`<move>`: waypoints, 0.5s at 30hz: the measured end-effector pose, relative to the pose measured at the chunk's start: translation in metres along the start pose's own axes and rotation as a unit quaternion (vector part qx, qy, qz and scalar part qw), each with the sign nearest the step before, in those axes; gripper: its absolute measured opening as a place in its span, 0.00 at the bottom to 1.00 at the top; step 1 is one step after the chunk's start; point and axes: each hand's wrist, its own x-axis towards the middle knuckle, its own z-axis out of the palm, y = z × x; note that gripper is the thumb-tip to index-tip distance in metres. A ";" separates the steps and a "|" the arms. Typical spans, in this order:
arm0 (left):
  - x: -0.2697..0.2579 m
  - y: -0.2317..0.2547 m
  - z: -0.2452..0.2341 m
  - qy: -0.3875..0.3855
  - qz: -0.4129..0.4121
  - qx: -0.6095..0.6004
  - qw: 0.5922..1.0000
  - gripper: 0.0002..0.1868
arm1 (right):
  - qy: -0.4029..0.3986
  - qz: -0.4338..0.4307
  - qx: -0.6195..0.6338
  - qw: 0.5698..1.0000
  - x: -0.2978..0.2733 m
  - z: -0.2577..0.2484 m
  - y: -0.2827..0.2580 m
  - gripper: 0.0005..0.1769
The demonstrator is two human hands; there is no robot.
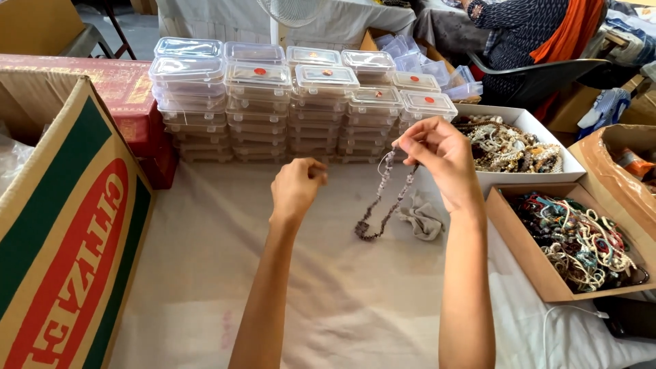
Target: Packing beaded jewelry necklaces into small plastic bags and containers.
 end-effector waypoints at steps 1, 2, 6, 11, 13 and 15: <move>-0.002 0.007 -0.003 0.000 0.000 0.000 1.000 0.13 | 0.000 0.000 0.000 1.000 0.000 0.002 0.001 0.08; -0.004 0.014 -0.006 0.017 0.039 -0.040 0.998 0.14 | 0.003 -0.004 0.001 1.000 0.000 0.004 0.002 0.08; -0.018 0.053 -0.012 -0.097 0.210 -0.331 0.915 0.18 | 0.005 -0.018 0.011 1.000 0.002 0.021 0.002 0.08; -0.026 0.061 0.012 -0.112 0.189 -0.288 0.932 0.16 | 0.014 -0.051 -0.054 0.997 -0.004 0.043 -0.003 0.10; -0.024 0.058 0.013 -0.114 0.166 -0.294 0.934 0.13 | 0.014 -0.066 -0.076 0.995 -0.005 0.052 -0.006 0.10; -0.026 0.060 0.003 -0.077 0.186 -0.221 0.954 0.09 | 0.033 -0.140 -0.112 0.983 -0.006 0.065 -0.015 0.15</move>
